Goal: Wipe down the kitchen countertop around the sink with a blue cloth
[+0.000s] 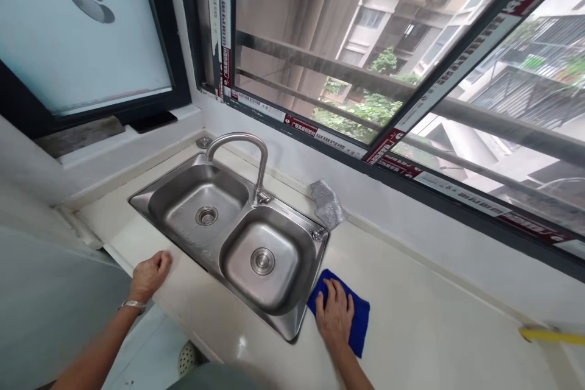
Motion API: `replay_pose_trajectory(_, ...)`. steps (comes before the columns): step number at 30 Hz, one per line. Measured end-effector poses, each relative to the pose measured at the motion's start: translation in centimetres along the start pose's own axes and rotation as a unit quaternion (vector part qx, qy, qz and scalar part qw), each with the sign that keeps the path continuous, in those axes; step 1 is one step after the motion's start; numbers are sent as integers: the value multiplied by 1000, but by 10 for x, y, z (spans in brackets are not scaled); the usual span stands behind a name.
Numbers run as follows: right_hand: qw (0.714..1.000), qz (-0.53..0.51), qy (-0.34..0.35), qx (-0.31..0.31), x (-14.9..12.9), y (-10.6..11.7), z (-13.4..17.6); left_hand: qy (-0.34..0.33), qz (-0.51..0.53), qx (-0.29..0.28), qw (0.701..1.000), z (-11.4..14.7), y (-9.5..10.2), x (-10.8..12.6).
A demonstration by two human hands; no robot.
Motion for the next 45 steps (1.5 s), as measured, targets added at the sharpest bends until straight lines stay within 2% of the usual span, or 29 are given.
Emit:
replay_pose_trajectory(6,995,74,69,-23,8,-15,-54,1,-4,-1,1000,-2,-3,-2)
replay_pose_trajectory(16,996,74,39,1,21,-31,-133,10,7,0,1000,-2,-9,-7)
replay_pose_trajectory(20,994,92,50,22,22,-39,-157,19,10,-1,1000,-1,-8,-8)
replay_pose_trajectory(24,992,107,67,9,26,-47,-176,29,10,-3,1000,-1,-7,-8)
replay_pose_trajectory(29,992,106,74,-2,28,-49,-181,32,13,-6,999,-2,-6,-7)
replay_pose_trajectory(38,991,117,70,6,11,-42,-170,21,25,15,999,-1,1,-3)
replay_pose_trajectory(45,989,126,78,-6,11,-42,-164,13,27,23,999,0,-1,-4)
Point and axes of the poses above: each hand's wrist, its own z-axis away from the middle knuckle, its own y-axis out of the back of the hand, x = y × z, the point moved 7 cm from there along -z, towards the middle knuckle, and after that the axes turned 4 degrees about -y, right-handed, at the moved point
